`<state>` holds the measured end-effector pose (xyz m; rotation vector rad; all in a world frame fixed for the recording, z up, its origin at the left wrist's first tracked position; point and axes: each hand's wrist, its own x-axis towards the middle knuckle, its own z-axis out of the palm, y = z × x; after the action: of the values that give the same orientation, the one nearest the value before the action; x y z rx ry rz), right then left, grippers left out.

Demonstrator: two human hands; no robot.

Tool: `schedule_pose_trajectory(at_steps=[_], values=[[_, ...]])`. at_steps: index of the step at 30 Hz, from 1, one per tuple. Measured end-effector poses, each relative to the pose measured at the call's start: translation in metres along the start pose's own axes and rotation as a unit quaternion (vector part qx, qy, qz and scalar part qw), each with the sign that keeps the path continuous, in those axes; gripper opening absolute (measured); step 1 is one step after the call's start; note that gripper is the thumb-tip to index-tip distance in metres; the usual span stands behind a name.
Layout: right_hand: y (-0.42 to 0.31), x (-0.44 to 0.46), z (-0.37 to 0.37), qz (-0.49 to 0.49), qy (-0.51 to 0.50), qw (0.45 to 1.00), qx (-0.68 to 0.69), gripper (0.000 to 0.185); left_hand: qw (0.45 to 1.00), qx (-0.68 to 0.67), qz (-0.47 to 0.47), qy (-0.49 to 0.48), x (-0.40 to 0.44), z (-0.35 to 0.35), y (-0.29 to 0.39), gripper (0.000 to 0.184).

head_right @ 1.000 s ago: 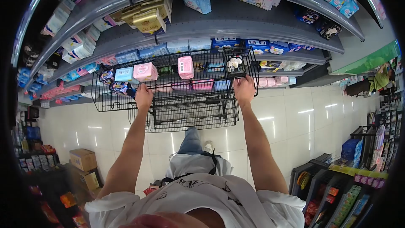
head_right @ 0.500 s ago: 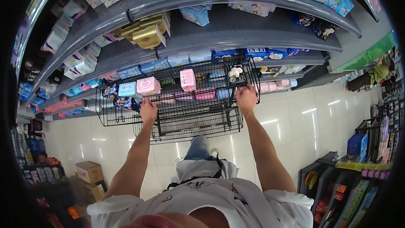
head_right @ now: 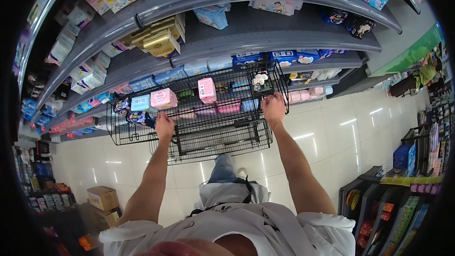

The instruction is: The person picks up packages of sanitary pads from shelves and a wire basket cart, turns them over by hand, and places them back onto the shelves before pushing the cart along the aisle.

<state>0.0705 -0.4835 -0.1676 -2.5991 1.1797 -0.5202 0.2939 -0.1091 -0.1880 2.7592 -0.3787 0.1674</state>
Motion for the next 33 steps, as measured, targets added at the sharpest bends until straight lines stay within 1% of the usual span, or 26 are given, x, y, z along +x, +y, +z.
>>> schedule_pose_trajectory(at_steps=[6, 9, 17, 22, 33], values=[[-0.0015, 0.0000, -0.0039, 0.003, -0.008, 1.000, -0.001, 0.017, 1.000, 0.007, -0.001, -0.010, -0.0015, -0.0021, 0.0014, 0.013], [-0.0014, 0.0007, -0.0030, 0.006, -0.008, 1.000, -0.002, 0.017, 1.000, 0.008, -0.017, -0.021, -0.0013, -0.0031, 0.0038, 0.014], [0.0016, 0.0007, -0.0001, -0.001, -0.003, 1.000, 0.003, 0.016, 1.000, 0.010, -0.013, -0.026, -0.0014, -0.0024, 0.0027, 0.014], [-0.0002, 0.0001, -0.0047, -0.015, -0.001, 1.000, -0.001, 0.015, 1.000, 0.012, -0.014, -0.025, -0.0012, 0.0009, -0.0002, 0.015], [-0.0040, -0.0006, -0.0081, 0.004, -0.012, 1.000, -0.003, 0.016, 1.000, 0.006, -0.003, -0.011, -0.0024, -0.0002, -0.0001, 0.015]])
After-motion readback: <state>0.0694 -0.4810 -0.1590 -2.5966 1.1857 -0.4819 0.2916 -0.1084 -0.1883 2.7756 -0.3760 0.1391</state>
